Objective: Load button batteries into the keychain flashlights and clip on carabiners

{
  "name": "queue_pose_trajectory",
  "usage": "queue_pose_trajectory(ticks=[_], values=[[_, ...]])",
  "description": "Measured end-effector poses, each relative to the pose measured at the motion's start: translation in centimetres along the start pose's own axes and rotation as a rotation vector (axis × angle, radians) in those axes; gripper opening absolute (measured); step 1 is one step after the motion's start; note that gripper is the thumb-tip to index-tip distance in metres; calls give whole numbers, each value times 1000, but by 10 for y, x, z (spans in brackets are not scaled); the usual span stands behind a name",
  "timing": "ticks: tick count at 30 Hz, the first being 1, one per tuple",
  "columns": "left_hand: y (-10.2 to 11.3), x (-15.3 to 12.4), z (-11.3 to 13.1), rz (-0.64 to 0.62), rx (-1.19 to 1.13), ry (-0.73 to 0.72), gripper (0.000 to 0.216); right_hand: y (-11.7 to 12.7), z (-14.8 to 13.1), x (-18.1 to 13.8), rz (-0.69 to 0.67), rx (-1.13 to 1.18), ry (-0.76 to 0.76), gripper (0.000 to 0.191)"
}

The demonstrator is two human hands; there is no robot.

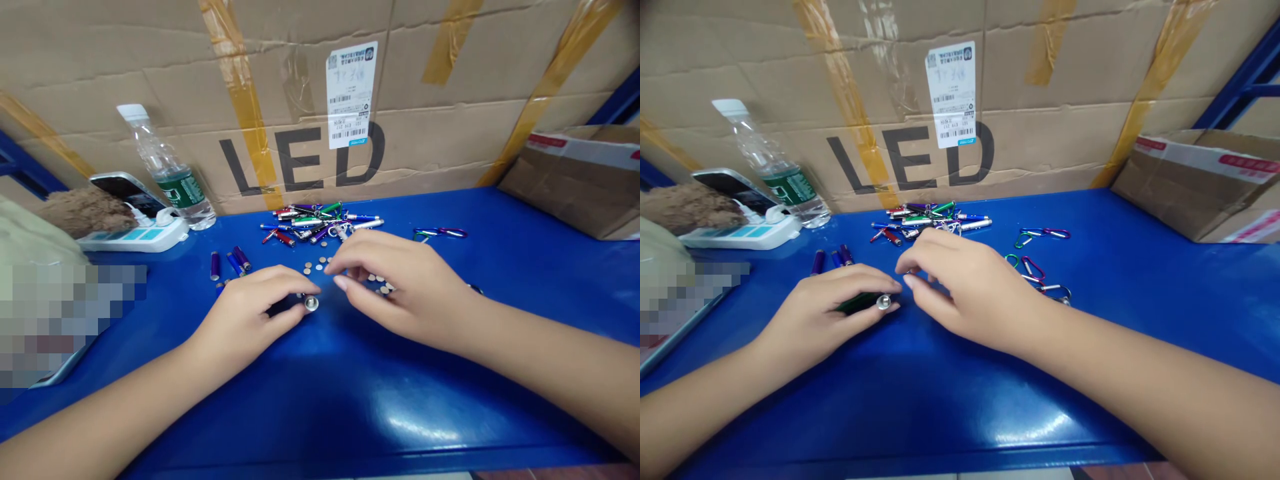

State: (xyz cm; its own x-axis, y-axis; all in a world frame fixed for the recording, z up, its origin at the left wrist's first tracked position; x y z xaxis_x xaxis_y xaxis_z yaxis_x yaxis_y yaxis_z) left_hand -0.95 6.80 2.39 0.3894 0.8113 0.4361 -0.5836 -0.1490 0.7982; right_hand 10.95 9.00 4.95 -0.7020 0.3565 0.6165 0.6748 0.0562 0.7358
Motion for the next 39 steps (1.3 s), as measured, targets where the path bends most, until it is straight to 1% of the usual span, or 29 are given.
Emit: queue_pose_trajectory(ticks=[3, 8, 11, 15, 21, 27, 32, 35, 39], values=[[-1, 0, -1, -4, 22, -7, 17, -1, 2, -1, -38, -67, 36, 18], [-2, 1, -1, -27, 43, -1, 17, -16, -11, -4, -138, -198, 190, 23], [-1, 1, 2, -18, 58, -19, 18, -19, -18, -5, -142, -312, 221, 26], [-1, 0, 4, -17, 72, -36, 17, -20, -24, -6, -135, -397, 277, 26], [-3, 0, 9, -23, 107, -84, 14, -20, -26, -6, -121, -440, 312, 25], [-9, -2, 11, -79, 162, -126, 16, -27, -23, -8, -210, -479, 289, 23], [-13, -3, 11, -110, 182, -158, 19, -31, -21, -11, -268, -479, 307, 23], [-10, -2, 8, -90, 157, -138, 18, -29, -20, -11, -258, -486, 327, 24], [-4, -1, 5, -63, 82, -89, 16, -23, -22, -11, -189, -455, 356, 26]])
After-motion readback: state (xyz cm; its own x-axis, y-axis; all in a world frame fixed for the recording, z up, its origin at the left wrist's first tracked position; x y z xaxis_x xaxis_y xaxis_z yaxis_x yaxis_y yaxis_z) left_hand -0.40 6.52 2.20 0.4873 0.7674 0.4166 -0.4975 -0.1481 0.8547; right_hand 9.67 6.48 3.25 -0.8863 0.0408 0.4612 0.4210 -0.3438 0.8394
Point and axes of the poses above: each hand's wrist, its own x-axis towards the middle knuckle, its own y-axis out of the back of the hand, z = x × y, the point moved 9 cm from there along x, towards the middle knuckle, and after that the axes turned 2 degrees about -x, right-handed, at the moved point
